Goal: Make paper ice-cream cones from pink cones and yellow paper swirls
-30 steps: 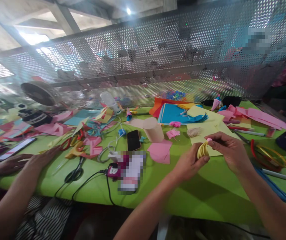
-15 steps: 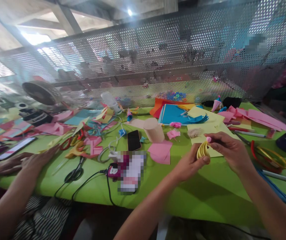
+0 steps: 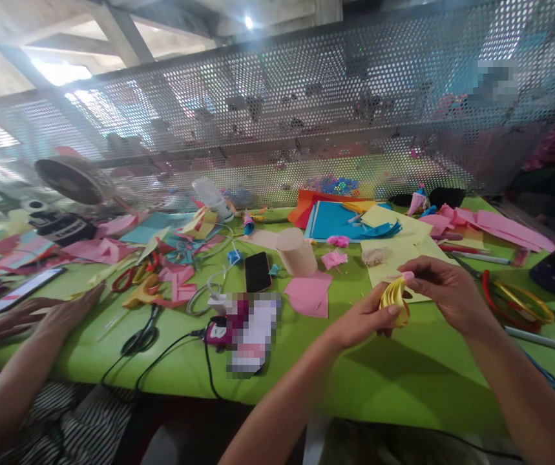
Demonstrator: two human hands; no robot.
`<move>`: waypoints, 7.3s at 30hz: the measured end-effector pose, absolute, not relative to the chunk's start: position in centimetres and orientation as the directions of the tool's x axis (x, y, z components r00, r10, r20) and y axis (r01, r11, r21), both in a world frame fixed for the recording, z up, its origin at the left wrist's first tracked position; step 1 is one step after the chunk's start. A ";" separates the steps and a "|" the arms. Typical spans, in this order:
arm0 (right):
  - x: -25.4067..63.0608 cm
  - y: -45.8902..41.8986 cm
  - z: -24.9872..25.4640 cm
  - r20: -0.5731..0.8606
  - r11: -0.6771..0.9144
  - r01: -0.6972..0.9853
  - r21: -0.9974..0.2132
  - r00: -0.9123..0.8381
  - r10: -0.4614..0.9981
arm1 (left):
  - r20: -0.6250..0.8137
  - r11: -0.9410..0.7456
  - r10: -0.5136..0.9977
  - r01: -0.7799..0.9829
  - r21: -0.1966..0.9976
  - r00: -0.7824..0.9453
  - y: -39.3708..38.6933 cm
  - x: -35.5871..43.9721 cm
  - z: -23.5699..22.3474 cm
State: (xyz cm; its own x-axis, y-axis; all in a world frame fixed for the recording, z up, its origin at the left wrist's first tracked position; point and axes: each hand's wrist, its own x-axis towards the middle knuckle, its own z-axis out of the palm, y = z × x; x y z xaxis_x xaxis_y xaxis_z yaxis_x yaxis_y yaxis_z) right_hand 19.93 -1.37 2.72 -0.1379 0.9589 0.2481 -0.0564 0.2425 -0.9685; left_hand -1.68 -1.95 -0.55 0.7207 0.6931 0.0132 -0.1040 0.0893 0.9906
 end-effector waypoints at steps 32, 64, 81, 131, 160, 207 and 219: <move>19.7 -1.9 3.5 0.449 0.426 0.387 -0.817 -0.034 0.893 | 0.140 -0.386 0.871 0.479 0.789 0.471 -2.4 -0.8 -0.4; 20.3 -1.6 3.1 0.336 0.337 0.292 -0.895 -0.053 0.940 | 0.137 -0.323 0.882 0.366 0.873 0.451 -2.3 -0.8 -0.6; 19.5 -1.3 1.8 0.338 0.322 0.271 -0.907 0.012 0.941 | 0.139 -0.348 0.885 0.432 0.832 0.445 -2.3 -0.5 -0.9; 19.2 -0.3 0.7 0.155 0.188 0.202 -0.961 -0.168 0.974 | 0.119 -0.037 0.948 -0.271 0.962 0.295 -0.6 -0.5 -2.1; 19.9 1.3 -0.9 0.232 0.228 0.228 -0.947 -0.009 0.973 | 0.010 -0.014 0.996 0.039 0.999 0.090 2.4 -2.8 -3.5; 21.4 0.4 1.1 0.235 0.223 0.179 -0.958 0.049 0.971 | 0.028 -0.157 0.988 0.968 0.196 0.155 10.1 -6.3 0.0; 20.9 0.5 0.6 0.243 0.235 0.178 -0.956 0.024 0.970 | 0.194 -0.176 0.977 0.833 0.525 0.085 10.2 -6.0 1.1</move>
State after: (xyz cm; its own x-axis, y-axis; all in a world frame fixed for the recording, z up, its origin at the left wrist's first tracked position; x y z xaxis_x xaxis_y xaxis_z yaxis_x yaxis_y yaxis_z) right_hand 20.94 0.49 0.58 0.0238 0.9697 0.2432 0.1778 0.2353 -0.9555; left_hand -6.03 10.18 1.13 0.0850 0.9774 0.1935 0.8326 -0.1764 0.5251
